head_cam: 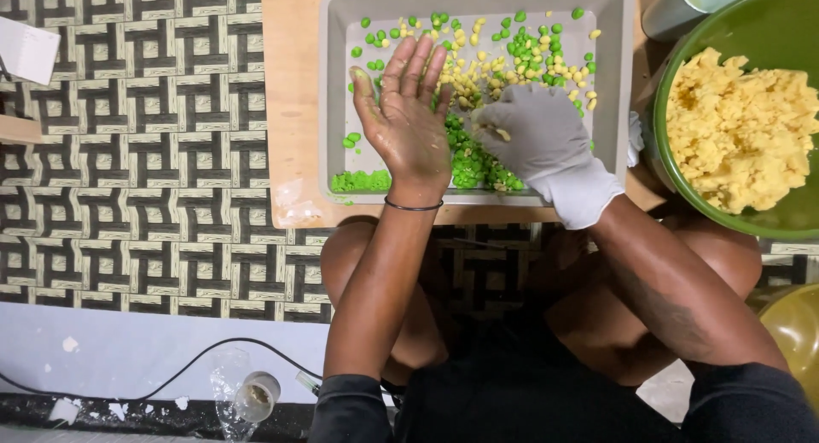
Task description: Rolling small pieces of yellow dough into balls and placing them in a tray of green and yellow sprinkles.
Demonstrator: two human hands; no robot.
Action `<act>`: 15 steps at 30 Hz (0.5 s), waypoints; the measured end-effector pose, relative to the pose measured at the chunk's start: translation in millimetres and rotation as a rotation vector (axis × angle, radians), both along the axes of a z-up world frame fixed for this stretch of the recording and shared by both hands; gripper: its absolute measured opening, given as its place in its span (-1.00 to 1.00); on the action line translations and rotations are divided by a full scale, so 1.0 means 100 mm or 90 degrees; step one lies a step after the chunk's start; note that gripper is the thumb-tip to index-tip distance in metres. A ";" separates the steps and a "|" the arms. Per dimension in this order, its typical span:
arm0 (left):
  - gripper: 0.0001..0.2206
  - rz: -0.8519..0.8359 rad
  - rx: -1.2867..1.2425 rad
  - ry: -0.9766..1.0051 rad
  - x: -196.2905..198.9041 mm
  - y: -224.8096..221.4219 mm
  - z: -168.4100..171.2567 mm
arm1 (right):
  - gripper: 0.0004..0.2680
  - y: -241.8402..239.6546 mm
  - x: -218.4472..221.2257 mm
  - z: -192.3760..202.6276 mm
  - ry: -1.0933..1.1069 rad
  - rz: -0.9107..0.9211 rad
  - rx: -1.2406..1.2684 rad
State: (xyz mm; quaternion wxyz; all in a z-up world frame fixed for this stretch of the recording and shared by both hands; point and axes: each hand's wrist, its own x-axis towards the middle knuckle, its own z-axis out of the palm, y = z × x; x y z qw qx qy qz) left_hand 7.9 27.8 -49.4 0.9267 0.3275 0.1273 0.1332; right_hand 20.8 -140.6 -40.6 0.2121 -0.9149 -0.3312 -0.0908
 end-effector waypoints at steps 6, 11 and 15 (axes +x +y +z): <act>-0.28 -0.107 0.049 -0.060 -0.02 -0.24 -0.02 | -0.86 -0.01 -0.23 0.42 0.289 0.019 0.474; -0.31 -0.313 -0.173 -0.257 -0.05 -0.31 -0.22 | -0.78 0.01 -0.19 0.44 -0.047 0.140 0.288; -0.34 -0.269 -0.153 -0.203 -0.05 -0.26 -0.11 | -0.58 -0.04 -0.26 0.43 -0.107 0.116 0.217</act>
